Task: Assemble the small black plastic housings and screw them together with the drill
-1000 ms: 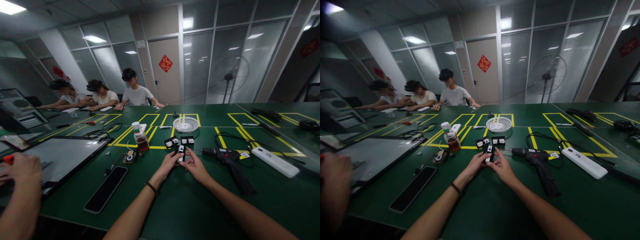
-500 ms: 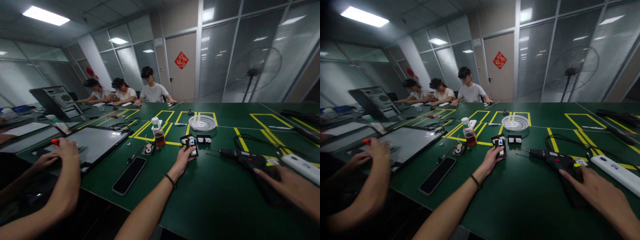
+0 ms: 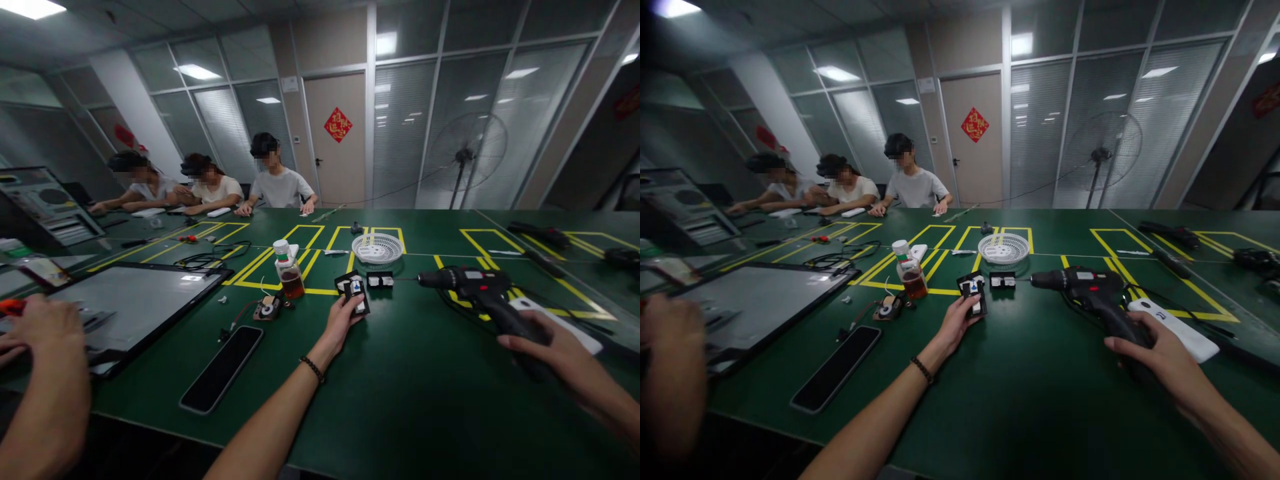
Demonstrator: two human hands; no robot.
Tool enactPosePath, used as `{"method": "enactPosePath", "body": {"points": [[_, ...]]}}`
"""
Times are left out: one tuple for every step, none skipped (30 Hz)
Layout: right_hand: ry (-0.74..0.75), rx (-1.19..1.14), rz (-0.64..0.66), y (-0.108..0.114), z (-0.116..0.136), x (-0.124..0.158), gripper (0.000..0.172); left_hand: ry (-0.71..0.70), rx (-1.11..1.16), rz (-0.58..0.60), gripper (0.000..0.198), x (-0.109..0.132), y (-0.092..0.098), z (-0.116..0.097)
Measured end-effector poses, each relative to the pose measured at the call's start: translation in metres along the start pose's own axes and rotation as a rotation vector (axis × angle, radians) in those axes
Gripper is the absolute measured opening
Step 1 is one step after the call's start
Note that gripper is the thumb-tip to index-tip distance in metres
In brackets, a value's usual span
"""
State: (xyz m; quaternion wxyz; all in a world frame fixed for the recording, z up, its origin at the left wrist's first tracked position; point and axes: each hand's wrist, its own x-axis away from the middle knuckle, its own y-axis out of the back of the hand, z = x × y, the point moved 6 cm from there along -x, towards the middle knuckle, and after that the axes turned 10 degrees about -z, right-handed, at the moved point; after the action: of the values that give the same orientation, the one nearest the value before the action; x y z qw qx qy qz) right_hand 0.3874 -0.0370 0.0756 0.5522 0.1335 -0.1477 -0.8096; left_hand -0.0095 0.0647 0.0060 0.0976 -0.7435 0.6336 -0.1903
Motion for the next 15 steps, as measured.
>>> {"method": "enactPosePath", "body": {"points": [[-0.031,-0.045,-0.040,0.002,0.006,0.003,0.059,-0.001,-0.007,-0.001,0.044,-0.001,0.000,0.001],[-0.073,-0.121,-0.009,-0.002,0.012,0.006,0.064,-0.002,-0.015,-0.001,0.044,-0.002,0.000,0.002],[-0.110,-0.216,0.116,-0.014,0.021,0.009,0.065,-0.002,-0.021,0.000,0.044,-0.003,0.000,0.003],[-0.150,-0.318,0.279,-0.028,0.030,0.011,0.064,-0.003,-0.024,0.000,0.045,-0.004,0.000,0.004],[-0.180,-0.420,0.392,-0.041,0.040,0.013,0.059,-0.004,-0.026,-0.002,0.045,-0.005,0.000,0.004],[-0.191,-0.515,0.448,-0.051,0.049,0.012,0.053,-0.006,-0.029,-0.005,0.045,-0.005,0.000,0.005],[-0.177,-0.603,0.451,-0.058,0.057,0.009,0.048,-0.007,-0.035,-0.008,0.044,-0.005,-0.001,0.005],[-0.171,-0.645,0.463,-0.067,0.061,0.008,0.043,-0.008,-0.042,-0.011,0.044,-0.005,-0.001,0.005],[-0.171,-0.644,0.478,-0.077,0.063,0.008,0.040,-0.008,-0.050,-0.010,0.044,-0.004,-0.001,0.005],[-0.168,-0.619,0.490,-0.086,0.062,0.009,0.039,-0.009,-0.054,-0.007,0.044,-0.004,-0.002,0.004],[-0.169,-0.581,0.504,-0.094,0.060,0.012,0.040,-0.011,-0.054,-0.002,0.044,-0.003,-0.002,0.004],[-0.170,-0.539,0.516,-0.102,0.056,0.016,0.042,-0.015,-0.052,0.005,0.044,-0.003,-0.002,0.003],[-0.168,-0.504,0.520,-0.108,0.051,0.020,0.043,-0.019,-0.049,0.009,0.043,-0.002,-0.003,0.003],[-0.164,-0.480,0.522,-0.112,0.047,0.024,0.044,-0.021,-0.047,0.009,0.043,-0.002,-0.003,0.002],[-0.155,-0.476,0.515,-0.115,0.042,0.027,0.043,-0.023,-0.047,0.007,0.043,-0.002,-0.003,0.002]]}}
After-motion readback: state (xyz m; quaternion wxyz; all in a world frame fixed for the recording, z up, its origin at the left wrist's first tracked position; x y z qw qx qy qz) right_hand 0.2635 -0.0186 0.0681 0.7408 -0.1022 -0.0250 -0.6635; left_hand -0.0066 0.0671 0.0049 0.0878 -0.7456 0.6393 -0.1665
